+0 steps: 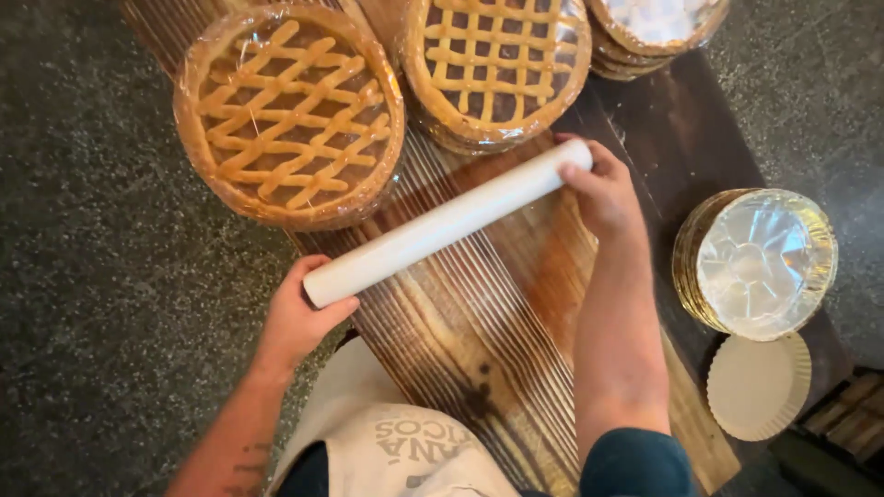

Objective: The person wraps individual pies in plastic wrap on a wooden board. They pull plastic wrap from a roll, place a pie on it, cover the pie, smooth the wrap, and set the wrapped pie aside. The process is repeated for multiple pies.

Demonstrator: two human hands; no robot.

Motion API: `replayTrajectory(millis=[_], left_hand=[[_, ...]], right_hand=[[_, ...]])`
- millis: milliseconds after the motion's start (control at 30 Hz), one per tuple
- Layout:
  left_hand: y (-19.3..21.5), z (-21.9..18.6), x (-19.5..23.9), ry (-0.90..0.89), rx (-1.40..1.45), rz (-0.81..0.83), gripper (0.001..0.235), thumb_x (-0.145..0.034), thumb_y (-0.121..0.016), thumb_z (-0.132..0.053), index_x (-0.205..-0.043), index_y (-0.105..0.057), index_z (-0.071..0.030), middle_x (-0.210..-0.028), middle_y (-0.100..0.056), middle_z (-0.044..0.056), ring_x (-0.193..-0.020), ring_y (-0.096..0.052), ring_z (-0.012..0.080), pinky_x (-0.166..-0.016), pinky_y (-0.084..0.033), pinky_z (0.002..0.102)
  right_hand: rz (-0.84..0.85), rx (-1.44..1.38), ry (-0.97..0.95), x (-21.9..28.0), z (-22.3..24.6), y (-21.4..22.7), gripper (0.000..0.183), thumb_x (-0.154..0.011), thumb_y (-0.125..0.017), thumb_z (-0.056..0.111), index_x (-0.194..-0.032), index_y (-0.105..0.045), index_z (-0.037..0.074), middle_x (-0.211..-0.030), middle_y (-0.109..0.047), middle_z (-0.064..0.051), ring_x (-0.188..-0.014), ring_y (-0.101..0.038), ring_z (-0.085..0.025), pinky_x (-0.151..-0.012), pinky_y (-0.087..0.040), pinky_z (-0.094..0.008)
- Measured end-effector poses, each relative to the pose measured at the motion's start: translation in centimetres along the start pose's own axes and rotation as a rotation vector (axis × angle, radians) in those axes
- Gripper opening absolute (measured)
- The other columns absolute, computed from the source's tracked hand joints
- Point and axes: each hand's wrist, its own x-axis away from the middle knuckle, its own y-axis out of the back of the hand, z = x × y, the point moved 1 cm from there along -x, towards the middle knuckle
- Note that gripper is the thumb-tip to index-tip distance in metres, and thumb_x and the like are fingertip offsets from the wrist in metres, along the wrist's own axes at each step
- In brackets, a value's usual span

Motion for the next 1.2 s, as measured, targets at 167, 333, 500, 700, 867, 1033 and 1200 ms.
replayTrajectory(millis=[167,333,500,700,867,1033,1200], left_hand=[[-3.5,4.4,-1.2,-0.019,0.871,-0.023,0.051,-0.075,-0.073,0.017,-0.117,-0.052,-0.002,-0.069,-0.063,0.019,-0.053,-0.066,0.0279,-0.045,-0.059,0.038],[-4.2,1.9,2.3,0.284,0.984,-0.014,0.024,-0.091,-0.071,-0.002,-0.111,-0.058,-0.002,-0.074,-0.054,0.005,-0.056,-0.057,0.0162,-0.051,-0.052,0.033],[-9.9,3.6,9.7,0.643,0.654,0.421,0.016,-0.089,-0.075,-0.009,-0.096,-0.074,0.005,-0.048,-0.049,0.007,-0.038,-0.046,0.0191,-0.044,-0.038,0.033],[-17.4,4.5,18.0,0.736,0.284,0.755,0.022,-0.101,-0.062,-0.015,-0.086,-0.066,0.001,-0.059,-0.045,0.004,-0.043,-0.034,0.0132,-0.038,-0.029,0.028],[-24.6,9.4,27.4,0.756,0.067,0.853,0.038,-0.106,-0.057,-0.031,-0.081,-0.066,-0.002,-0.057,-0.047,0.003,-0.038,-0.037,0.0139,-0.033,-0.03,0.028],[-29.7,12.7,36.3,0.836,-0.074,0.924,0.046,-0.109,-0.05,-0.037,-0.086,-0.067,0.0,-0.054,-0.05,0.003,-0.033,-0.039,0.0154,-0.03,-0.031,0.029],[-34.2,14.7,42.0,0.846,-0.199,0.98,0.05,-0.109,-0.046,-0.043,-0.09,-0.067,-0.001,-0.055,-0.048,0.003,-0.033,-0.039,0.014,-0.028,-0.031,0.027]], right_hand=[[0.062,-0.14,-0.182,1.6,-2.9,0.1,0.067,-0.076,-0.079,-0.017,-0.134,-0.052,0.006,-0.094,-0.065,-0.017,-0.078,-0.071,-0.033,-0.059,-0.06,-0.039],[0.027,-0.079,-0.112,3.1,-2.2,0.0,0.077,-0.083,-0.075,-0.016,-0.148,-0.042,0.007,-0.082,-0.066,-0.019,-0.065,-0.072,-0.029,-0.051,-0.061,-0.038],[-0.16,0.511,-0.304,9.5,-0.4,5.1,0.061,-0.078,-0.084,0.014,-0.134,-0.061,0.016,-0.091,-0.066,-0.002,-0.079,-0.062,-0.009,-0.069,-0.052,-0.024],[-0.296,1.01,-0.513,19.7,0.7,11.1,0.005,-0.084,-0.073,0.022,-0.086,-0.074,0.018,-0.072,-0.065,0.001,-0.061,-0.054,-0.012,-0.058,-0.043,-0.031],[-0.39,0.913,-0.505,30.3,-1.3,19.0,0.005,-0.089,-0.076,0.024,-0.087,-0.073,0.02,-0.069,-0.064,0.004,-0.058,-0.053,-0.011,-0.056,-0.043,-0.031],[-0.402,0.929,-0.256,41.2,-3.9,25.9,0.003,-0.087,-0.076,0.017,-0.09,-0.075,0.016,-0.077,-0.07,0.001,-0.07,-0.06,-0.016,-0.067,-0.046,-0.032],[-0.526,0.89,-0.259,48.7,-2.6,29.7,0.007,-0.089,-0.075,0.012,-0.093,-0.079,0.015,-0.084,-0.076,0.001,-0.074,-0.064,-0.012,-0.064,-0.05,-0.032]])
